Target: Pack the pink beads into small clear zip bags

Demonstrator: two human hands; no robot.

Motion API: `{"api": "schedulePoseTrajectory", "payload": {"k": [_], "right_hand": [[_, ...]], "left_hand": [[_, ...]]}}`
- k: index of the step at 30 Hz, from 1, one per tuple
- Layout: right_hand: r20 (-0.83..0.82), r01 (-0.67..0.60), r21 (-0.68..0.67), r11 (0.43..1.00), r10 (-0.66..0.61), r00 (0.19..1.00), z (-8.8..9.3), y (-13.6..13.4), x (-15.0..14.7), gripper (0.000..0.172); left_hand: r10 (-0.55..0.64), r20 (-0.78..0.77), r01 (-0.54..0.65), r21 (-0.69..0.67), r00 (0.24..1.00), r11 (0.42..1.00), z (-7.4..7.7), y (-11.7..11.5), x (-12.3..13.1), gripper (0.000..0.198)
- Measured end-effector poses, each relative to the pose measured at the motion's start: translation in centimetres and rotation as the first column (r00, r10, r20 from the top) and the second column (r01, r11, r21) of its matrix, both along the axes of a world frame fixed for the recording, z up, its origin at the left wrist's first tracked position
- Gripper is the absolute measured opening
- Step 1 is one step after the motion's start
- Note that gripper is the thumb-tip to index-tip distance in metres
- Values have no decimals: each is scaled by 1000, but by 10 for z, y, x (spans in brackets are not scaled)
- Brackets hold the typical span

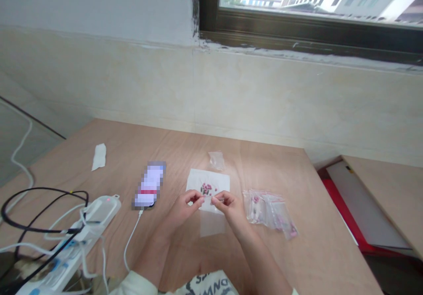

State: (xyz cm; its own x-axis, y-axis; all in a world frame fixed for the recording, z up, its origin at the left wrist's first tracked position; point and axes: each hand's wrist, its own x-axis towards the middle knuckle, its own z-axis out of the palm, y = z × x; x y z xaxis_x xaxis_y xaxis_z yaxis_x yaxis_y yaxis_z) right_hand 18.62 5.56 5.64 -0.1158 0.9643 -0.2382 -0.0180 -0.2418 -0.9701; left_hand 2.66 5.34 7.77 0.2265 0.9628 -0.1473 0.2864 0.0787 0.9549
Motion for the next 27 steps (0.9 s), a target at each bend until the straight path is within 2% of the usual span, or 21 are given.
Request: {"api": "schedulePoseTrajectory", "payload": {"k": [5, 8, 11, 13, 14, 17, 18, 19, 22, 24, 25, 26, 27], "right_hand": [[-142, -102, -85, 991, 90, 986, -11, -3, 5, 27], [-89, -22, -50, 999, 17, 996, -19, 9, 11, 29], [51, 158, 62, 985, -162, 986, -21, 47, 13, 28], [189, 246, 128, 961, -267, 945, -20, 82, 11, 28], [303, 261, 147, 954, -294, 906, -19, 98, 9, 27], [423, 307, 179, 935, -354, 834, -14, 123, 10, 25], [472, 318, 219, 923, -385, 793, -13, 121, 15, 27], [549, 314, 288, 904, -425, 720, -11, 114, 22, 32], [721, 243, 462, 853, -521, 457, -9, 72, 60, 43], [807, 262, 471, 842, -531, 257, -12, 37, 93, 46], [852, 285, 440, 852, -496, 169, -15, 20, 109, 48], [889, 310, 389, 868, -441, 119, -20, 4, 124, 51], [915, 342, 330, 880, -387, 111, -25, -9, 136, 51]], "left_hand": [[133, 71, -129, -57, 989, 990, -5, 12, -6, 22], [208, 88, -200, -98, 974, 975, -11, 17, -10, 27], [260, 102, -252, -82, 960, 964, -18, 20, -15, 31], [271, 98, -263, -87, 958, 961, -20, 20, -18, 30], [272, 94, -263, -95, 958, 960, -20, 20, -19, 30], [272, 78, -262, -120, 959, 958, -18, 17, -22, 30], [275, 74, -264, -128, 959, 956, -18, 16, -24, 30], [280, 71, -269, -135, 957, 954, -18, 16, -26, 30], [296, 63, -284, -148, 953, 947, -22, 14, -32, 30], [294, 62, -283, -148, 954, 948, -26, 14, -35, 30], [290, 63, -279, -146, 955, 949, -27, 14, -35, 30], [283, 66, -272, -144, 957, 951, -29, 13, -36, 29], [278, 68, -267, -142, 958, 953, -30, 12, -35, 29]]}}
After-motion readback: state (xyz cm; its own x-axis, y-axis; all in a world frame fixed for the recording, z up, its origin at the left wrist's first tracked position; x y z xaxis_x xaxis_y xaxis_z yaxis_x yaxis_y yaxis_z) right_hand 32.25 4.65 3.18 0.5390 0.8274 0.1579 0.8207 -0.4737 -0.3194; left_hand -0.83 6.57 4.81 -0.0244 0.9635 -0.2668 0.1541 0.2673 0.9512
